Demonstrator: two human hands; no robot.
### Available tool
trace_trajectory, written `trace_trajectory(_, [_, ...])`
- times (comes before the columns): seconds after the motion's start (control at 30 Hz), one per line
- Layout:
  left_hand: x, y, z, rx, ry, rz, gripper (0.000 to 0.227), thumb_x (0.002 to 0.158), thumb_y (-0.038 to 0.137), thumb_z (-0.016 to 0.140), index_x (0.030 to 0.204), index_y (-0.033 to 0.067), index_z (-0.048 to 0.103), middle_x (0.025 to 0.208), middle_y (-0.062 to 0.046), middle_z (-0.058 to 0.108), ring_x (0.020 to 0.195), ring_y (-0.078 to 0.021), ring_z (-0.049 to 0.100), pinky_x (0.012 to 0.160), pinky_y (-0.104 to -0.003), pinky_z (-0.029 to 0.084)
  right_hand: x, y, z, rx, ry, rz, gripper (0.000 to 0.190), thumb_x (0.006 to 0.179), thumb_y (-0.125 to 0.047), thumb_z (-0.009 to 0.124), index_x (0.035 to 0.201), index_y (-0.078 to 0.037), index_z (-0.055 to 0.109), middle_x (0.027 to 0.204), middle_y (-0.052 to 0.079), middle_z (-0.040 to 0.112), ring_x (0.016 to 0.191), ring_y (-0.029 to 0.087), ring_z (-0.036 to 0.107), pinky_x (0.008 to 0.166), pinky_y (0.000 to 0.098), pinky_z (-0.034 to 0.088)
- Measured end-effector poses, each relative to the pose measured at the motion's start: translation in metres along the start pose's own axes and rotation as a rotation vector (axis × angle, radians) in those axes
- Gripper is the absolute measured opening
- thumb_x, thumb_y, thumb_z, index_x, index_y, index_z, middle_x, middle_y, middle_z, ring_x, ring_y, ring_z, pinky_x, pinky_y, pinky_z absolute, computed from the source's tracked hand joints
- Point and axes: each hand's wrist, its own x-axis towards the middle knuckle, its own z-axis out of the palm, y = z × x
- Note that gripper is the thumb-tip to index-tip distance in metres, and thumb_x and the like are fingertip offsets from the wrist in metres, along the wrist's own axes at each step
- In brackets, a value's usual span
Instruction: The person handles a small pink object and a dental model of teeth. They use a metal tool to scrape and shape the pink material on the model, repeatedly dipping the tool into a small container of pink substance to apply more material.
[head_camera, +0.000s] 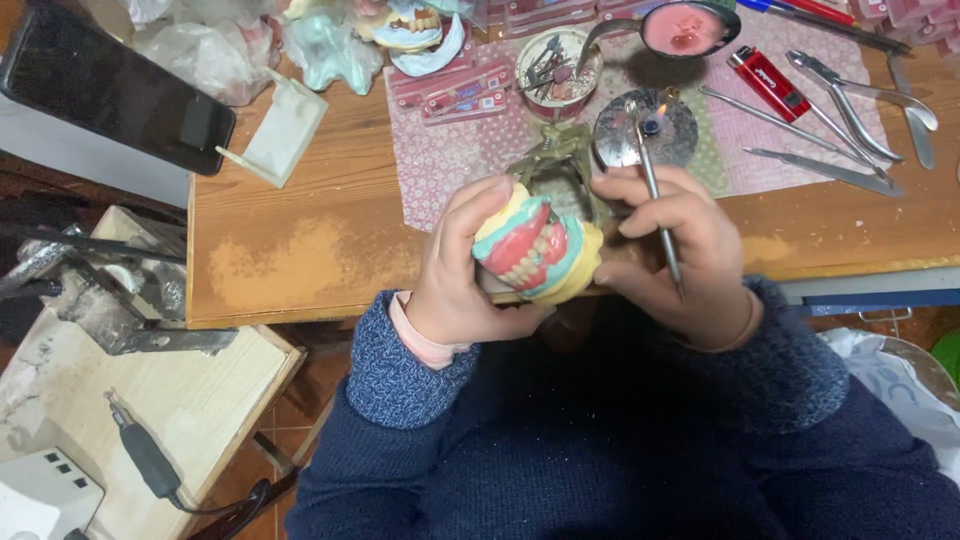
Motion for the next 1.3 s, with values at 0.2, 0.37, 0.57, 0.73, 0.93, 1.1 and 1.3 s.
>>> trace_trajectory(0.2, [-0.008,-0.008,-0.003,-0.162,-0.078,0.014,0.113,0.063,0.007,0.097,0.155,0.0147,0.033,0.152,-0.017,0.045,0.139,-0.0325,0.05,0.119,-0.042,0.044,-0.006,-0.009,0.003,-0.019,-0.032,-0.059,0.047,0.082,-0.02,0.088,0.107,-0.011,0.049,0.129,0.015,0.07,0.127,0.032,0.06,0.11,0.0436,0.048])
trace_trajectory(0.37, [-0.009,-0.008,0.0,-0.196,-0.09,0.03,0.113,0.063,0.005,0.097,0.155,0.0173,0.032,0.153,-0.017,0.044,0.139,-0.0312,0.05,0.119,-0.041,0.044,-0.01,-0.015,0.002,-0.021,-0.052,-0.049,0.043,0.085,-0.017,0.087,0.106,-0.012,0.049,0.127,0.012,0.071,0.13,0.032,0.058,0.114,0.0446,0.047])
trace_trajectory(0.57, [-0.01,-0.006,-0.002,-0.208,-0.083,0.018,0.111,0.066,0.007,0.097,0.156,0.0164,0.032,0.15,-0.016,0.045,0.138,-0.0297,0.052,0.118,-0.04,0.045,-0.01,-0.019,0.005,-0.032,-0.04,-0.063,0.044,0.083,-0.015,0.087,0.106,-0.011,0.049,0.126,0.014,0.071,0.125,0.033,0.058,0.111,0.0454,0.048])
trace_trajectory(0.73, [-0.013,-0.005,-0.005,-0.23,-0.051,-0.03,0.112,0.064,0.018,0.099,0.156,0.0118,0.035,0.146,-0.015,0.049,0.136,-0.0292,0.053,0.12,-0.04,0.043,-0.021,-0.02,0.022,0.469,0.315,0.506,0.03,0.096,-0.005,0.065,0.114,-0.008,0.041,0.131,0.015,0.066,0.104,0.017,0.064,0.091,0.0338,0.057])
trace_trajectory(0.93, [-0.01,0.011,-0.024,-0.158,-0.075,-0.063,0.108,0.066,0.033,0.099,0.154,0.0089,0.042,0.139,-0.014,0.054,0.13,-0.0287,0.06,0.116,-0.039,0.048,0.0,-0.011,0.022,0.509,0.052,0.374,0.015,0.114,-0.002,0.052,0.116,-0.006,0.038,0.119,0.015,0.067,0.105,0.013,0.065,0.1,0.0292,0.054])
trace_trajectory(1.1, [0.008,0.047,-0.056,0.027,-0.1,-0.036,0.102,0.066,0.038,0.097,0.149,0.0082,0.046,0.134,-0.014,0.061,0.123,-0.0306,0.066,0.109,-0.039,0.052,0.02,-0.004,0.043,0.623,0.069,0.504,0.011,0.114,-0.009,0.055,0.111,-0.009,0.044,0.102,0.006,0.063,0.088,0.009,0.056,0.079,0.0229,0.047])
trace_trajectory(1.3, [0.014,0.078,-0.088,0.267,-0.13,0.026,0.093,0.069,0.04,0.096,0.143,0.0095,0.047,0.134,-0.012,0.062,0.122,-0.0331,0.065,0.107,-0.042,0.053,0.041,0.014,0.077,0.975,0.084,0.624,0.009,0.113,-0.013,0.056,0.106,-0.009,0.051,0.086,0.002,0.06,0.07,0.008,0.051,0.065,0.0216,0.043])
